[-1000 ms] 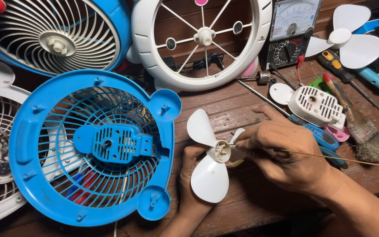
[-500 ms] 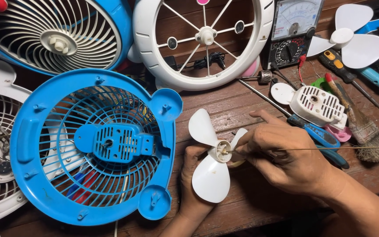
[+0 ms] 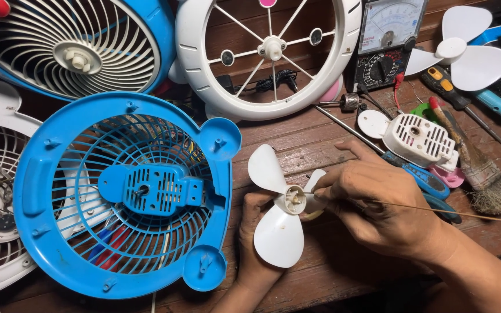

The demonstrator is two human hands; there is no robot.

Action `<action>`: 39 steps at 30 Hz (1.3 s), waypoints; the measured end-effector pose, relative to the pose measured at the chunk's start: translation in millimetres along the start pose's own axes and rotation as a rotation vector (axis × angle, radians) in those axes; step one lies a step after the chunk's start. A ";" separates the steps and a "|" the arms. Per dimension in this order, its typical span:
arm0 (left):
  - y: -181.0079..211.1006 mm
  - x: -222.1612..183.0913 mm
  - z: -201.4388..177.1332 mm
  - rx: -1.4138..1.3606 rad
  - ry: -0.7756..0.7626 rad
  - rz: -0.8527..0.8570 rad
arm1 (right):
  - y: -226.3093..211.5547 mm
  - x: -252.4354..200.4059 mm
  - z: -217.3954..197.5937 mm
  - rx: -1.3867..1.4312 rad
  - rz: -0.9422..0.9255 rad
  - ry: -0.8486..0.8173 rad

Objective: A person is cleaning and repairing a small plastic fan blade assembly at a cluttered electronics repair workbench.

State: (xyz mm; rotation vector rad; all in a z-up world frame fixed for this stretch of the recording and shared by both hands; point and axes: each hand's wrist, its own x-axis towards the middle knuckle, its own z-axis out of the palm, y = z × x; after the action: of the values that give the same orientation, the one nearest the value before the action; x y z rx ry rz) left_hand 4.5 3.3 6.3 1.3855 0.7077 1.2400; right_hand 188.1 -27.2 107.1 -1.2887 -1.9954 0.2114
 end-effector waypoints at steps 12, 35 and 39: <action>2.4 -1.0 1.7 -0.131 -0.039 -0.032 | -0.8 0.5 -3.0 0.127 0.065 -0.026; 6.6 1.3 0.8 -0.005 -0.030 -0.013 | -5.0 1.5 -2.4 0.023 0.067 0.057; 8.8 1.5 1.4 0.017 -0.044 -0.002 | -4.4 1.5 -7.5 0.105 0.090 -0.031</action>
State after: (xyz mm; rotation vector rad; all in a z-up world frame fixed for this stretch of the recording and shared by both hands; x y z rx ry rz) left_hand 4.3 2.3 15.2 1.4215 0.6908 1.2013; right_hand 189.5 -29.9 115.4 -1.3165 -1.9270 0.3768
